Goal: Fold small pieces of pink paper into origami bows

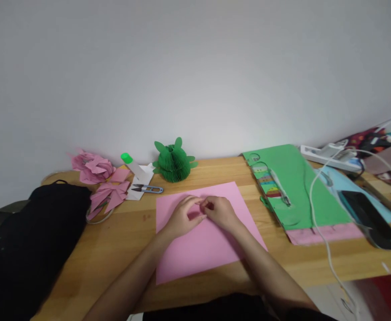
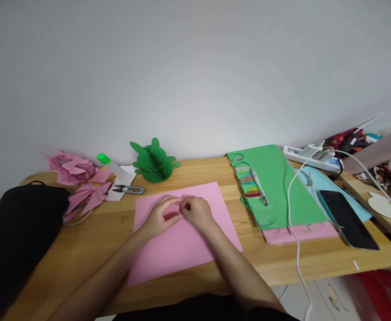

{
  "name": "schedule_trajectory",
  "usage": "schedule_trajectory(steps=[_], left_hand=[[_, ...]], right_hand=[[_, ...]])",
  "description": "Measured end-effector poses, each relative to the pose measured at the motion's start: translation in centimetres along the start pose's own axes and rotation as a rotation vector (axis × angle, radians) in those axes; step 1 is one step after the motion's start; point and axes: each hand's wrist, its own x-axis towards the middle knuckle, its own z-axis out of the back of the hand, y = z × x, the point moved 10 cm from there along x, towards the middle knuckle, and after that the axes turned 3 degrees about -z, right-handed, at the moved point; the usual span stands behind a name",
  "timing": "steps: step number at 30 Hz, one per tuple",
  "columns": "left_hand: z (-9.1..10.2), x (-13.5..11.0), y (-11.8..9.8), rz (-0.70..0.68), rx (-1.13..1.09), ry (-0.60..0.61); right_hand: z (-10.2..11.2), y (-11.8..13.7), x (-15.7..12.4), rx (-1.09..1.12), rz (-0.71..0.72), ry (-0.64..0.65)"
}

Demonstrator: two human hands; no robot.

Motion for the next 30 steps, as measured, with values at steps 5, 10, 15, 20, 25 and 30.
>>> schedule_trajectory(steps=[5,10,15,20,25,30], left_hand=[[0.6,0.1,1.0,0.058,-0.126,-0.059],[2.6,0.3,3.2,0.177,-0.383,-0.216],[3.4,0.6,4.2,0.251,-0.562,-0.313],[3.2,0.6,4.3,0.298,-0.634,-0.330],[3.0,0.5,4.5,0.327,-0.638,-0.320],[3.0,0.5,4.7,0.318,-0.587,-0.289]], right_hand=[[0.3,0.1,-0.4,-0.040,0.041,-0.018],[0.2,1.5,-1.2,-0.106,0.163,-0.049],[-0.9,3.5,-1.7,-0.199,0.270,-0.090],[-1.5,3.4,-1.3,-0.249,0.280,-0.122],[-1.6,2.9,-0.9,-0.246,0.287,-0.115],[-2.0,3.0,-1.3,-0.206,0.308,-0.087]])
